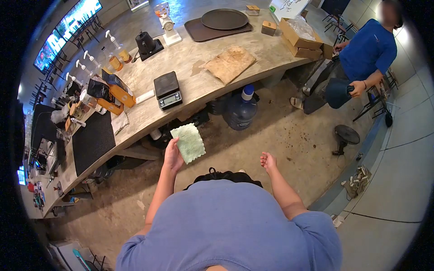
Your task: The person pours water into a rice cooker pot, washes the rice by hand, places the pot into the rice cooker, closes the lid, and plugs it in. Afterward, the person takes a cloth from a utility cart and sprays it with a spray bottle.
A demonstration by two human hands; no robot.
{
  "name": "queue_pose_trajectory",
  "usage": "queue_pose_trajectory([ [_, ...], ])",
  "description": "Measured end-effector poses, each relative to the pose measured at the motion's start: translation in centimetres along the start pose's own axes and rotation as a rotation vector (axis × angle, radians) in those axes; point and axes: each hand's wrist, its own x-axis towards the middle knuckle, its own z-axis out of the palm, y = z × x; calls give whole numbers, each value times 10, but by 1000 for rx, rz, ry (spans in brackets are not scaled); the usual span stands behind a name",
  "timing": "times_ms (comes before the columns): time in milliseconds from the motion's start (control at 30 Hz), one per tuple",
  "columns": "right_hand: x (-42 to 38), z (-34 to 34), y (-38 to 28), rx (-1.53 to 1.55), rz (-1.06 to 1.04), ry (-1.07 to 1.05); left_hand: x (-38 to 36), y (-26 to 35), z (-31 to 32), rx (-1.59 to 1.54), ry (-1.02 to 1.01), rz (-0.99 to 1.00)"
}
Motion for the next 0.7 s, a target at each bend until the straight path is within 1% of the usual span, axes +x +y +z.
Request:
queue_pose_trajectory([
  [300, 0, -20, -16, 16, -30, 84, -6, 2, 17, 14, 44, 8],
  [400, 1, -23, -22, -34, -28, 72, -3, -2, 14, 13, 44, 5],
  [500, 6, -28, -26, 0, -49, 70, -1, -4, 14, 14, 44, -2],
  [600, 23, -45, -52, 201, -138, 28, 0, -5, 15, 25, 49, -1],
  [667, -8, -40, -108, 577, -296, 152, -2, -1, 22, 41, 59, 3],
  [700, 15, -75, -128, 732, -327, -72, -1, -1, 21, 46, 63, 4],
])
